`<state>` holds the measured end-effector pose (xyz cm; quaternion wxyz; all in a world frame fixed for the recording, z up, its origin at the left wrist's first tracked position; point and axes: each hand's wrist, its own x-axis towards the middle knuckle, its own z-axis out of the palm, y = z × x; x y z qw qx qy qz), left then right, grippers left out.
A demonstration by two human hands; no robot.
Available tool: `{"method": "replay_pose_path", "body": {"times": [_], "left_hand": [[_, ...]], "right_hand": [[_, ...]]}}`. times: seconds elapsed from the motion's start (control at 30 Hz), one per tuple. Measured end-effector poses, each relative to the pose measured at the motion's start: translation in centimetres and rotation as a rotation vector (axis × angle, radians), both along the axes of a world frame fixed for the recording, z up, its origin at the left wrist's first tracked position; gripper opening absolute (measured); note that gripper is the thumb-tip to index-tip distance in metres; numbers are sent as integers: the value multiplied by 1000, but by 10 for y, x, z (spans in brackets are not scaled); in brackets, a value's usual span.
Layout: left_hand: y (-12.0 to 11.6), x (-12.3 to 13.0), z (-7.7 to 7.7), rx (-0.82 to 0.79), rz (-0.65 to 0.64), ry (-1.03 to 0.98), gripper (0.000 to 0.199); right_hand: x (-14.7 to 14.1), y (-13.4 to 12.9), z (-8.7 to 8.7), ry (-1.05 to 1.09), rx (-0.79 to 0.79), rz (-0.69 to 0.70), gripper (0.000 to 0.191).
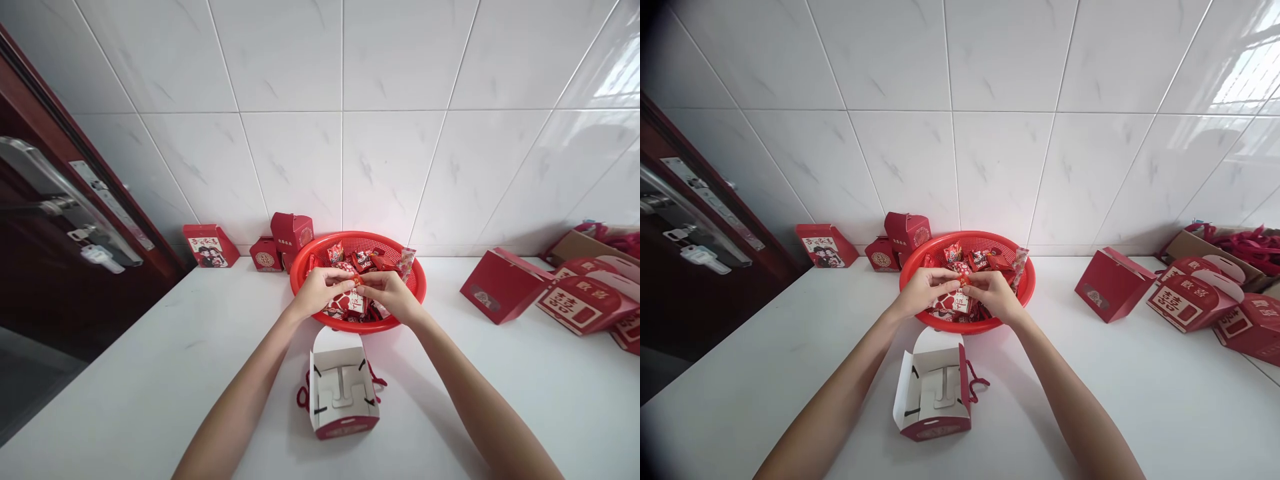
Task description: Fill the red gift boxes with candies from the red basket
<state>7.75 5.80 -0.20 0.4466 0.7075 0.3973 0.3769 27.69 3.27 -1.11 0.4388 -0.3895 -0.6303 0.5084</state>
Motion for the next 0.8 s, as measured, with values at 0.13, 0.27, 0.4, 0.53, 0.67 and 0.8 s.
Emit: {"method": "replay_pose_path", "body": {"times": [0.13, 0.27, 0.4, 0.53, 0.67, 0.8], "left_hand": [[-1, 0, 0, 50, 4, 33, 34], [-4, 1, 1, 62, 5, 92, 35], [-3, 1, 0, -2, 12, 71, 42], [-1, 1, 0, -35, -7, 6, 45], [-1, -1, 0, -58, -33, -22, 45], [1, -5, -1, -101, -44, 52, 52]], "right_hand": [[0, 0, -4, 28, -27, -29, 42], [-2, 0, -6, 31, 25, -22, 38], [-2, 0, -8, 11, 92, -69, 40], [-1, 2, -12, -20, 111, -136, 39], [0, 3, -13, 22, 98, -195, 39], [-1, 3, -12, 50, 101, -227, 40]]}}
